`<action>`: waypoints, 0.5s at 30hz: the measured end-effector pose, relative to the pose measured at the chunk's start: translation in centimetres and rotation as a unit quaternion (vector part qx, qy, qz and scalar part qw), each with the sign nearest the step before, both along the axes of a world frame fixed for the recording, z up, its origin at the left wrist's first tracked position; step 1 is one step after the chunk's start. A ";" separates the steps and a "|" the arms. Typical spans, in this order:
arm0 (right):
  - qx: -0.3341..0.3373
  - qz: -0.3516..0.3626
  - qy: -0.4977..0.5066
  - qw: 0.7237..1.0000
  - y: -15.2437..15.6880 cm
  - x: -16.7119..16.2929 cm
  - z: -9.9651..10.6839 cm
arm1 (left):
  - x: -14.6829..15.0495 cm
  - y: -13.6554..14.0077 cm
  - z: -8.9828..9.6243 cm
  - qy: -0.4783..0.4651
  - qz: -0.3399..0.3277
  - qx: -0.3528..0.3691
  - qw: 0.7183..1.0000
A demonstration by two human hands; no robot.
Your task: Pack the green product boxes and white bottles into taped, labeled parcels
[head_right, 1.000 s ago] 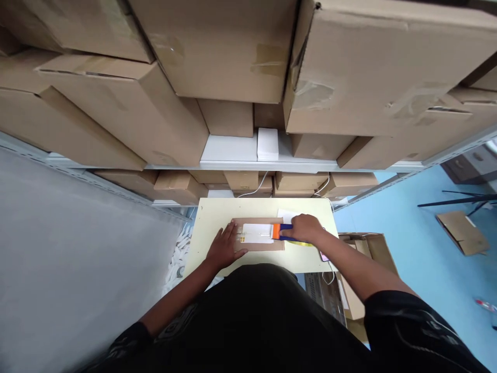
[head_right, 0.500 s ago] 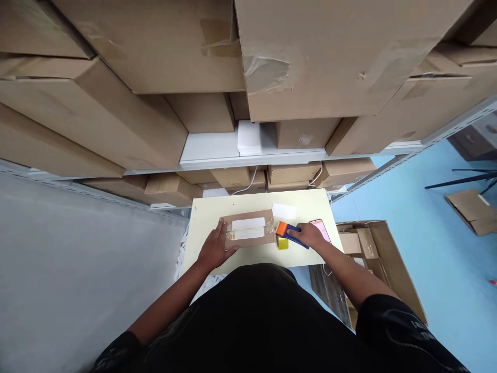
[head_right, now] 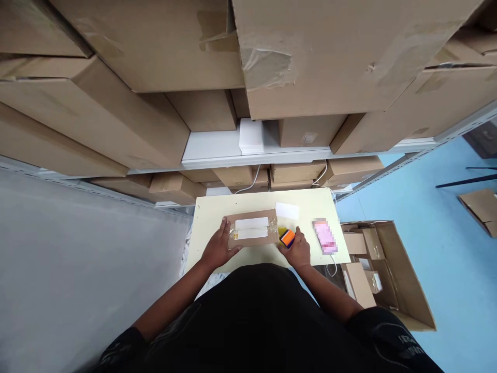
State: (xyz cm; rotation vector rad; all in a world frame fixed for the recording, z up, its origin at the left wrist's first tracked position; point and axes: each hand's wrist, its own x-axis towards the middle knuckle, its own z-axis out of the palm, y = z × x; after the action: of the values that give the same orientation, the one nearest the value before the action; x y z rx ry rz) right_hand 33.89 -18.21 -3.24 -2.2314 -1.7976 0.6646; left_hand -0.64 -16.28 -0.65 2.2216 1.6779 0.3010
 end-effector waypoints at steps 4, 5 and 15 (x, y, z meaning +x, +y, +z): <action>0.055 -0.020 -0.009 0.998 -0.7 -0.7 -1.0 | 0.0 0.0 -0.1 -0.006 -0.002 -0.004 1.000; 0.066 -0.024 -0.012 0.997 -0.8 -0.6 -1.3 | 0.0 0.0 -0.1 -0.007 -0.003 -0.004 1.000; 0.196 0.019 0.043 0.979 -0.7 -0.6 -4.0 | 0.0 -0.1 -0.1 0.011 -0.008 -0.003 1.000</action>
State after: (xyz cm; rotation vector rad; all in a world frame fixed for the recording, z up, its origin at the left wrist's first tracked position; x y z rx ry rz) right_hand 33.29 -18.96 -7.23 -1.8852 -1.7520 0.3638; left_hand -0.67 -16.35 -0.74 2.2398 1.6697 0.2693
